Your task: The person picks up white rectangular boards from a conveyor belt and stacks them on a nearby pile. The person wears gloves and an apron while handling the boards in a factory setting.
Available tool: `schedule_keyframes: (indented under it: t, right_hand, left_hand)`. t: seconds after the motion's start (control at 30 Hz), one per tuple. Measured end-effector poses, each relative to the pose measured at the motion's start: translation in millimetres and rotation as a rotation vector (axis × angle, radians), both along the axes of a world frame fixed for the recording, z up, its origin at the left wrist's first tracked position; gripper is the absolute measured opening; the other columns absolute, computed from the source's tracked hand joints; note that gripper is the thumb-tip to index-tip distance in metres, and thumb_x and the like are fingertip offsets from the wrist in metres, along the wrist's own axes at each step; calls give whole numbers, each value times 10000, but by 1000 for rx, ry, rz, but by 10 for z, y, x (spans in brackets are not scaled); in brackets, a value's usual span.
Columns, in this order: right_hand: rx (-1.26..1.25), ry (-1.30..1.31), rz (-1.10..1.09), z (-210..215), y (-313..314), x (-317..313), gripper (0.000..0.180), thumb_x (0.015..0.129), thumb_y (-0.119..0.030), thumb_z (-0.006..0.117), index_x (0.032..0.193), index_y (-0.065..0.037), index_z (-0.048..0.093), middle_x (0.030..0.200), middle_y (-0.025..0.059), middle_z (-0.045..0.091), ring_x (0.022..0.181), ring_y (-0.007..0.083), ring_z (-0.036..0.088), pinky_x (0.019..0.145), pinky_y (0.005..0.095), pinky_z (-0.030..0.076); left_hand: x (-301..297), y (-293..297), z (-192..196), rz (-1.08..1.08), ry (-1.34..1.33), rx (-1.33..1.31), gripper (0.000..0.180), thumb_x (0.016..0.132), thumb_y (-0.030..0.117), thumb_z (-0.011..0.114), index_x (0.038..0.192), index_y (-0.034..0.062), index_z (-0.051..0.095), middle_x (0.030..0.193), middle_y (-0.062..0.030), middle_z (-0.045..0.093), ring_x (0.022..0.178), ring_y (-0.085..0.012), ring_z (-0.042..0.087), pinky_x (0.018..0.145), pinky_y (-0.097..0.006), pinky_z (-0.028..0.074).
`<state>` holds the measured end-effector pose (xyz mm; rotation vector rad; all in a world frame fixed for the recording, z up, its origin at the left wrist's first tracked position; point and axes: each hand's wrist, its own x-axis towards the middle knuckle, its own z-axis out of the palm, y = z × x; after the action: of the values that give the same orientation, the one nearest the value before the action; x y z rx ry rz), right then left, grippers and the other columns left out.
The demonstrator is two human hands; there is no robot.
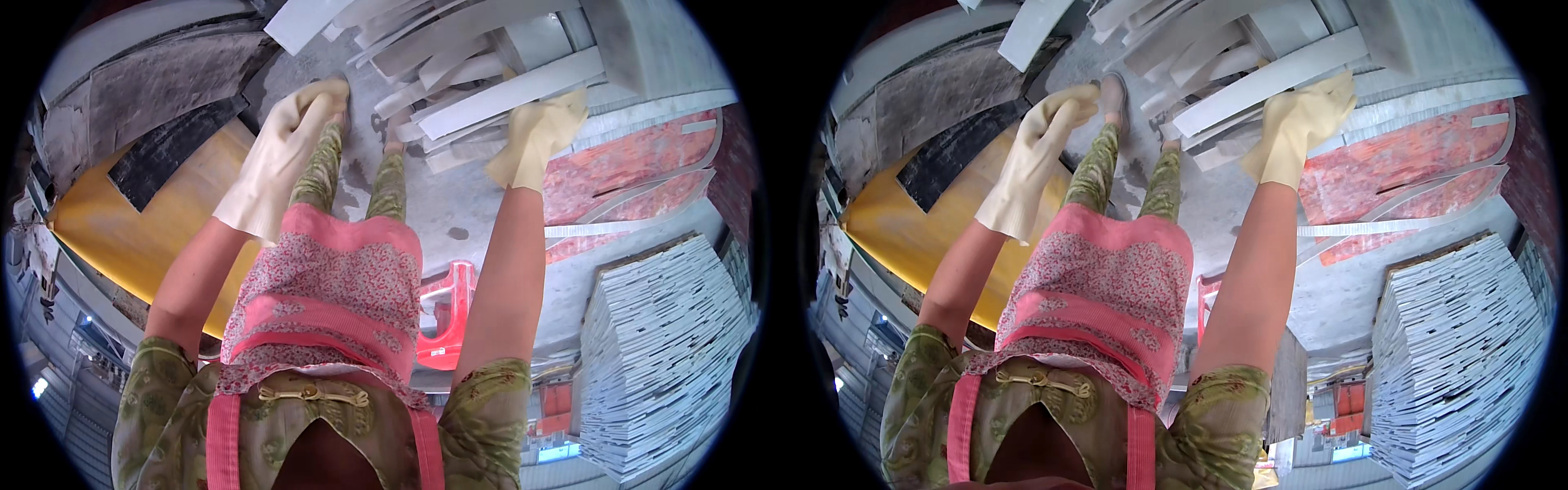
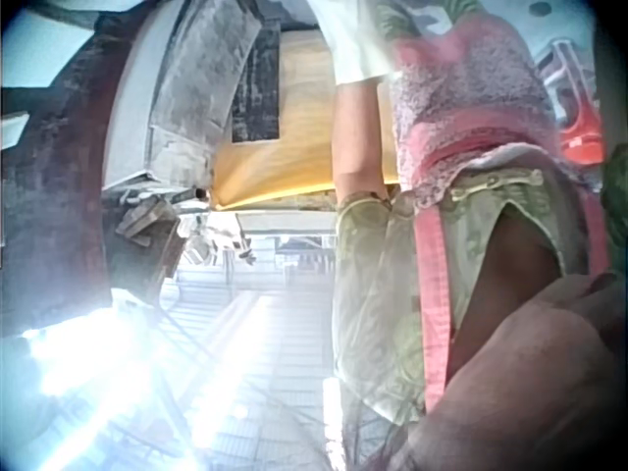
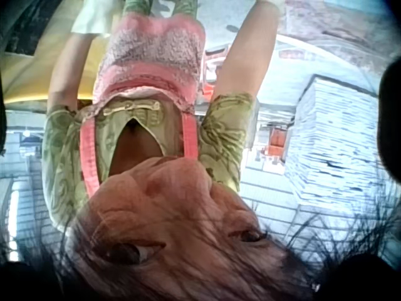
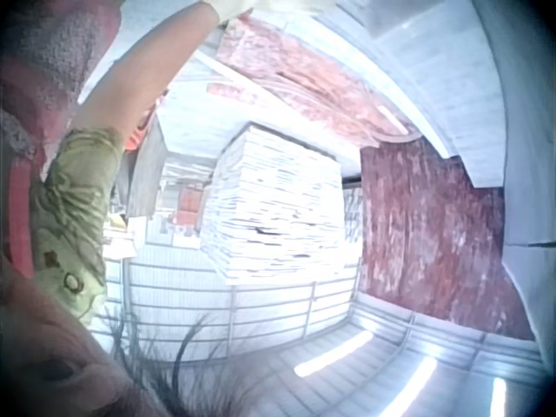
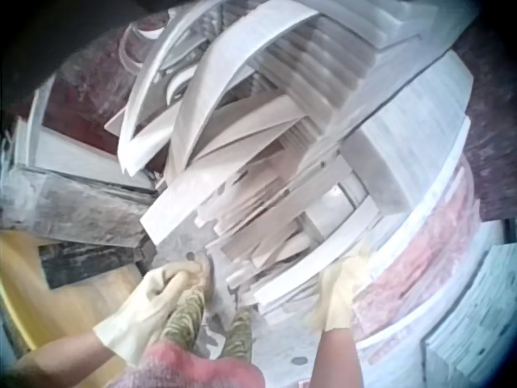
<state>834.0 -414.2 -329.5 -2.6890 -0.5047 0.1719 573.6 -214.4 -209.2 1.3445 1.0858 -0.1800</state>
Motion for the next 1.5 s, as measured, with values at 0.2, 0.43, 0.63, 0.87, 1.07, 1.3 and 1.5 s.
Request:
schedule_keyframes:
  t: [0.2,0.43,0.63,0.87,1.07,1.3,1.5]
  right_hand:
    - [-163,-118,122,197,69,-34,698,779,-383,817,1320,-7,588,1372,167,581,1254,343,530,1124,418,358]
    - [149,21,214,488,-229,-55,759,837,-321,747,1422,70,460,1411,294,519,1287,425,494,1146,476,349]
    - [60,-197,419,667,-102,96,634,906,-335,689,1388,37,511,1403,249,535,1312,406,482,1149,533,338]
    - [-108,-231,432,716,271,144,705,918,-431,662,1434,16,488,1477,189,509,1424,337,396,1206,560,248]
    - [-220,-277,475,520,319,151,702,905,-347,655,1480,4,460,1540,167,460,1473,316,356,1226,561,222]
    - [-241,-296,424,483,402,97,552,912,-166,575,1435,-3,506,1523,137,475,1454,321,374,1223,549,226]
    - [-225,-295,413,520,426,59,532,879,-121,602,1390,12,538,1505,147,485,1437,324,383,1215,554,227]
  left_hand:
    - [106,54,161,-98,33,51,423,1083,266,487,1349,-46,591,1319,-142,653,1253,-230,603,1102,-378,436]
    - [967,-125,167,-273,-290,221,438,1060,272,512,1381,-17,583,1329,-166,652,1243,-269,604,1080,-354,437]
    - [1464,-349,77,-108,-263,171,480,1029,305,549,1395,-4,574,1331,-143,649,1213,-195,615,1039,-324,455]
    - [1501,-438,15,-178,-84,6,438,976,307,520,1237,-36,596,1182,-189,674,1125,-295,629,987,-343,461]
    - [1870,-630,-262,-35,-45,-25,374,962,346,543,1173,47,619,1135,-137,659,1034,-200,603,901,-306,471]
    - [2140,-604,-415,108,14,-247,606,937,412,589,1191,-137,554,1162,-204,654,1070,-216,601,921,-348,480]
    - [2228,-518,-276,-101,136,-151,649,926,409,595,1209,-174,542,1171,-232,653,1061,-245,614,919,-370,488]
